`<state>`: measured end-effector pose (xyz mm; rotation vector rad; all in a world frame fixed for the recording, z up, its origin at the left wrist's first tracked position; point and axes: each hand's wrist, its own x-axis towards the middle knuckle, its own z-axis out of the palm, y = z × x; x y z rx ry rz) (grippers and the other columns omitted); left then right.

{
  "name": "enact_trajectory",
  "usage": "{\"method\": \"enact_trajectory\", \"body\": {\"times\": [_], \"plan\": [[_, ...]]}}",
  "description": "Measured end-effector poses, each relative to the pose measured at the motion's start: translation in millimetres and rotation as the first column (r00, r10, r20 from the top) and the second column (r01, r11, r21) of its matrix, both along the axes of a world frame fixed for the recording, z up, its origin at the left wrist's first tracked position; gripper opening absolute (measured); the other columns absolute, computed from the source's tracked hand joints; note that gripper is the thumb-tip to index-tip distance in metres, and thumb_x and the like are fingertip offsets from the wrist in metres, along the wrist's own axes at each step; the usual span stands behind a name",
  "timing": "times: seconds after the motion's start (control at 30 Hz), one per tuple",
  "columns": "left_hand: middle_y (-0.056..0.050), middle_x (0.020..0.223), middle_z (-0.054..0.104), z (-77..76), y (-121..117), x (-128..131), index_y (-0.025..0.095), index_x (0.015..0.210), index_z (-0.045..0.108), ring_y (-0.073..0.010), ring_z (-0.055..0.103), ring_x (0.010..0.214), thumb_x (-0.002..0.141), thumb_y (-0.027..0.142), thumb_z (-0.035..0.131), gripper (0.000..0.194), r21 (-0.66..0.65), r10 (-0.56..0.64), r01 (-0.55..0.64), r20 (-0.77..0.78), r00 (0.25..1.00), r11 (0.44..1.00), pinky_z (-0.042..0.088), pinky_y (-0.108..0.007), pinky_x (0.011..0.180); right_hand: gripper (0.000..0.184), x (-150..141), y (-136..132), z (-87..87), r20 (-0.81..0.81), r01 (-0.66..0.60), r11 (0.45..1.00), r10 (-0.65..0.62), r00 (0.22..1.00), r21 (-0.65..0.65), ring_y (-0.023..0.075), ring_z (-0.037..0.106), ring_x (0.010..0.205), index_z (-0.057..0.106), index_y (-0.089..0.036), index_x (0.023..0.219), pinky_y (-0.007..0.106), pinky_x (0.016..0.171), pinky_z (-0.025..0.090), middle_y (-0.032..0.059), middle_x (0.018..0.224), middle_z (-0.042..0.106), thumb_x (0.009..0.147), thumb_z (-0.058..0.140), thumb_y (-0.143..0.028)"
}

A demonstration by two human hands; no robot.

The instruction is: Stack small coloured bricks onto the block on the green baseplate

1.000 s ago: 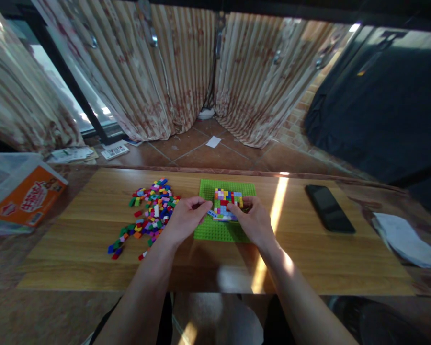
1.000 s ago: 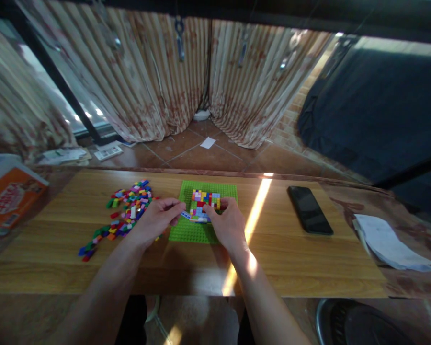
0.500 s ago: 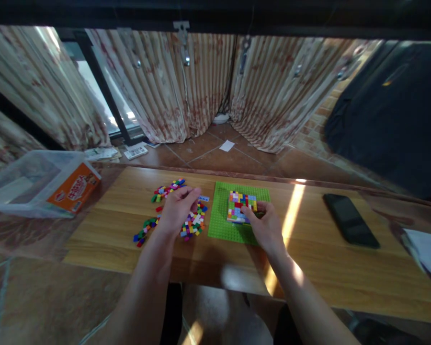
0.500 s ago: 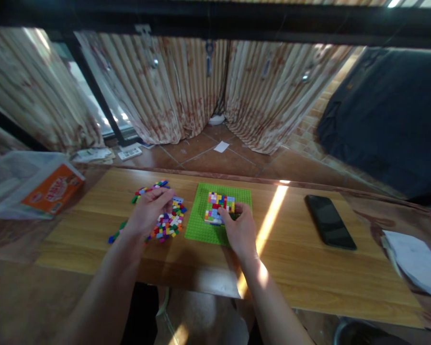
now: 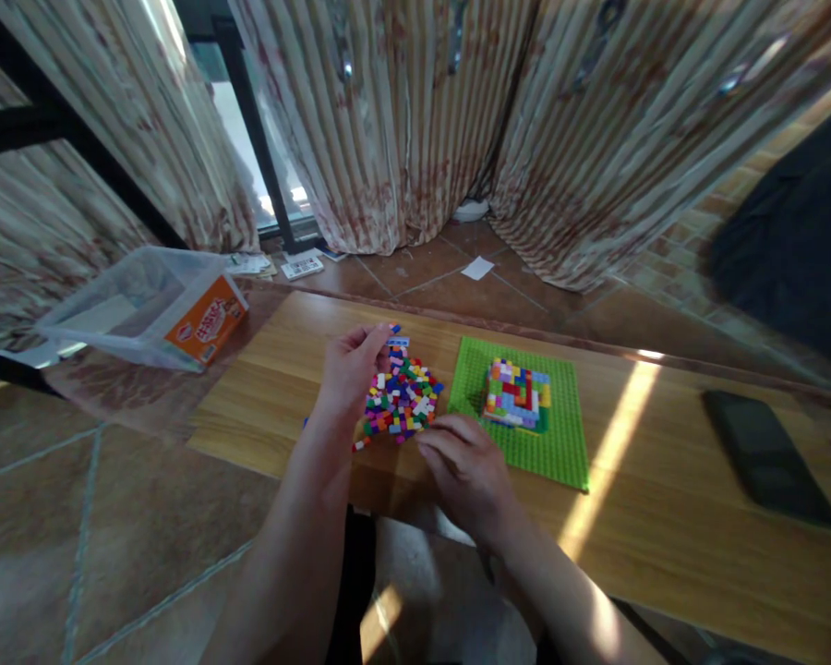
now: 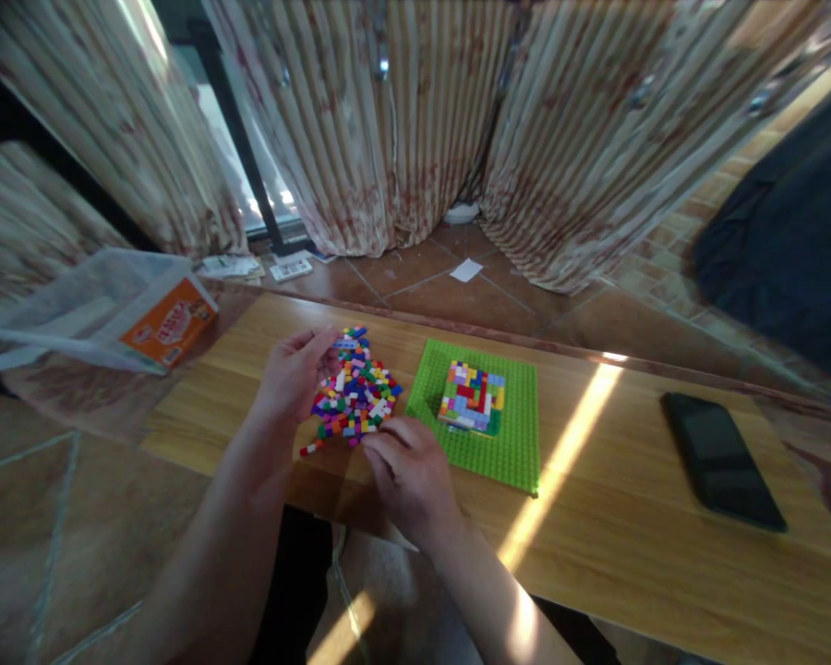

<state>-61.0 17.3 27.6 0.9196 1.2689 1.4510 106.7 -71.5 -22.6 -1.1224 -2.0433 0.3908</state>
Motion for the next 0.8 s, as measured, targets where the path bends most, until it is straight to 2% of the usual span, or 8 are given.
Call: {"method": "enact_trajectory", "body": {"times": [0.07,0.2,0.4,0.53,0.67,0.8], "plan": [[0.005,0.051,0.049,-0.4,-0.7,-1.0,0.016,0.057,0.054,-0.0047,0.042,0.046,0.068,0.037,0.071,0.030,-0.002,0.002,-0.002,0.006,1.000,1.000,0.032,-0.019,0.047,0.016,-10.7,1.3,-7.0,0.028,-0.041,0.999,0.041,0.999,0.009,0.0196,0.061,0.088,0.072,-0.023,0.094,0.033,0.077,0.052,0.0076,0.096,0.068,0.091,0.057,-0.020],[0.005,0.050,0.047,-0.8,-1.8,-3.8,0.016,0.057,0.053,-0.0049,0.042,0.046,0.071,0.035,0.069,0.029,-0.021,-0.015,0.015,0.010,1.000,1.000,0.031,-0.019,0.047,0.015,-19.7,7.3,-13.1,0.082,-0.028,1.000,0.028,0.996,0.000,0.0208,0.059,0.088,0.073,-0.023,0.091,0.035,0.077,0.051,0.0077,0.093,0.066,0.090,0.058,-0.020],[0.005,0.049,0.048,-0.8,-2.4,-7.8,0.016,0.055,0.052,-0.0055,0.043,0.045,0.071,0.036,0.068,0.030,-0.029,-0.032,0.031,-0.025,0.999,0.999,0.032,-0.019,0.047,0.014,-28.7,12.6,-12.7,0.125,-0.024,1.000,0.023,0.992,0.009,0.0220,0.058,0.087,0.071,-0.022,0.085,0.036,0.076,0.052,0.0083,0.091,0.066,0.088,0.058,-0.017],[0.005,0.048,0.048,1.8,-2.0,-8.6,0.016,0.054,0.052,-0.0053,0.042,0.044,0.071,0.033,0.067,0.028,-0.021,-0.024,0.024,-0.027,0.999,0.999,0.032,-0.019,0.045,0.014,-31.1,12.4,-7.6,0.046,-0.029,1.000,0.029,0.999,-0.004,0.0214,0.059,0.088,0.068,-0.021,0.088,0.035,0.079,0.052,0.0079,0.092,0.067,0.090,0.055,-0.017],[0.004,0.048,0.049,3.3,-1.3,-7.6,0.016,0.056,0.056,-0.0053,0.042,0.042,0.070,0.030,0.067,0.023,-0.030,-0.021,0.020,-0.022,1.000,0.999,0.031,-0.019,0.044,0.013,-17.8,12.8,6.7,-0.102,0.031,0.995,-0.040,0.994,-0.092,0.0183,0.063,0.082,0.066,-0.022,0.090,0.031,0.075,0.052,0.0048,0.087,0.069,0.092,0.053,-0.020],[0.004,0.048,0.049,0.9,-1.1,-5.6,0.015,0.057,0.058,-0.0057,0.043,0.043,0.071,0.031,0.069,0.023,-0.033,-0.030,0.029,-0.039,0.999,0.999,0.032,-0.018,0.043,0.014,17.8,16.7,23.1,-0.212,0.145,0.973,-0.182,0.960,-0.179,0.0176,0.066,0.083,0.069,-0.024,0.093,0.030,0.077,0.052,0.0033,0.090,0.071,0.091,0.055,-0.026]]}}
